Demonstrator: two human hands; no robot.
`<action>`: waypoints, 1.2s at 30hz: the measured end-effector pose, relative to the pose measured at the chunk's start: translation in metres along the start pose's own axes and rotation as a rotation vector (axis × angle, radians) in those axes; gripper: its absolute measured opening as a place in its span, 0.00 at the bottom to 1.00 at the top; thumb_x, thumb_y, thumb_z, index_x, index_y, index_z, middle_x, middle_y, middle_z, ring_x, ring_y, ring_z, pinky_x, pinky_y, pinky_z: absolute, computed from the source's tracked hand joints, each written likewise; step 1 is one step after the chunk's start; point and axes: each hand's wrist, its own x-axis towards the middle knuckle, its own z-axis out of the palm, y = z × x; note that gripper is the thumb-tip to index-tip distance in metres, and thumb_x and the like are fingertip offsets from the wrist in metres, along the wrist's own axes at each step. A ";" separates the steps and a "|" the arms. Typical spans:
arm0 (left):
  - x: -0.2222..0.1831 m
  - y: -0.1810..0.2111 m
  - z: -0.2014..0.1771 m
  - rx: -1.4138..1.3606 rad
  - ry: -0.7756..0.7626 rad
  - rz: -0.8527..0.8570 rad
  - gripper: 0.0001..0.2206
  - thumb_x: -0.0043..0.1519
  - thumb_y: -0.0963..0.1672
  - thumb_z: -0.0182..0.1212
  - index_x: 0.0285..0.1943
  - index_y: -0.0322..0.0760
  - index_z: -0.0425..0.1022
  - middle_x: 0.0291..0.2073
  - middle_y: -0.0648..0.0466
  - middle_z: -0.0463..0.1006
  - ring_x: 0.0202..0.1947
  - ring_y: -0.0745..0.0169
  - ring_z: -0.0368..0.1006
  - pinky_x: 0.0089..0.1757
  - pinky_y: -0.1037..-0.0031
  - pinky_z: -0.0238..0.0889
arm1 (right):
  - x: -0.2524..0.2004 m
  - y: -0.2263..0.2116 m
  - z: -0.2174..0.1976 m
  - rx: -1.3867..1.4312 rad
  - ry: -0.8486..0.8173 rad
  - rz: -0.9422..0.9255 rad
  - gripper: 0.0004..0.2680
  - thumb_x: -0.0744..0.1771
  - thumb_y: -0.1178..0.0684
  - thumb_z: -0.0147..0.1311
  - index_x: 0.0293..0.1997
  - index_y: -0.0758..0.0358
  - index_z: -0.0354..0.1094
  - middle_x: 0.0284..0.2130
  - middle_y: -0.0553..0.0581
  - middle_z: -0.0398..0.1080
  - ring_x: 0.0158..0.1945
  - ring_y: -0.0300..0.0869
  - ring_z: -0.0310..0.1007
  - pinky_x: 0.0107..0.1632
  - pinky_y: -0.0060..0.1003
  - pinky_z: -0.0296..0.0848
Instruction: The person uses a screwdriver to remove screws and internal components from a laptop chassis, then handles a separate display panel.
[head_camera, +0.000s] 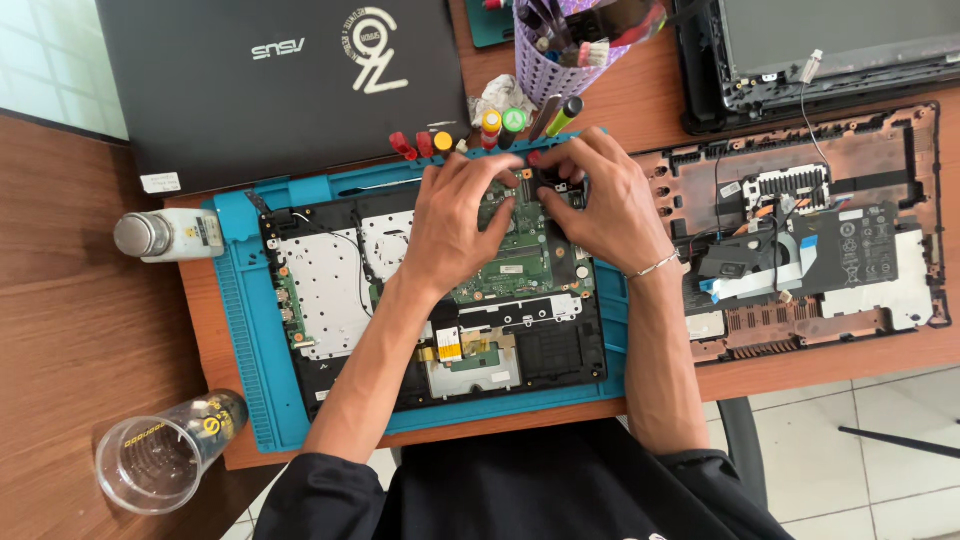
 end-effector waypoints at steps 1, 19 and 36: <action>0.000 -0.001 0.000 -0.008 0.015 0.006 0.17 0.58 0.37 0.66 0.55 0.38 0.71 0.42 0.58 0.80 0.45 0.58 0.73 0.46 0.64 0.58 | 0.001 -0.002 0.001 0.013 -0.004 -0.020 0.09 0.61 0.62 0.64 0.42 0.65 0.72 0.35 0.57 0.69 0.42 0.47 0.72 0.45 0.41 0.72; -0.004 -0.007 0.000 -0.107 0.166 -0.112 0.12 0.61 0.33 0.57 0.52 0.35 0.71 0.35 0.53 0.80 0.40 0.54 0.78 0.43 0.64 0.64 | 0.031 0.015 -0.003 -0.261 -0.431 -0.578 0.13 0.54 0.66 0.57 0.39 0.63 0.69 0.39 0.51 0.72 0.47 0.51 0.71 0.39 0.44 0.76; -0.004 -0.008 0.001 -0.076 0.171 -0.077 0.15 0.61 0.33 0.57 0.55 0.34 0.71 0.37 0.52 0.80 0.41 0.53 0.77 0.43 0.64 0.64 | 0.063 0.023 0.000 -0.407 -0.793 -0.775 0.17 0.54 0.62 0.62 0.45 0.60 0.71 0.47 0.47 0.71 0.55 0.48 0.67 0.41 0.42 0.79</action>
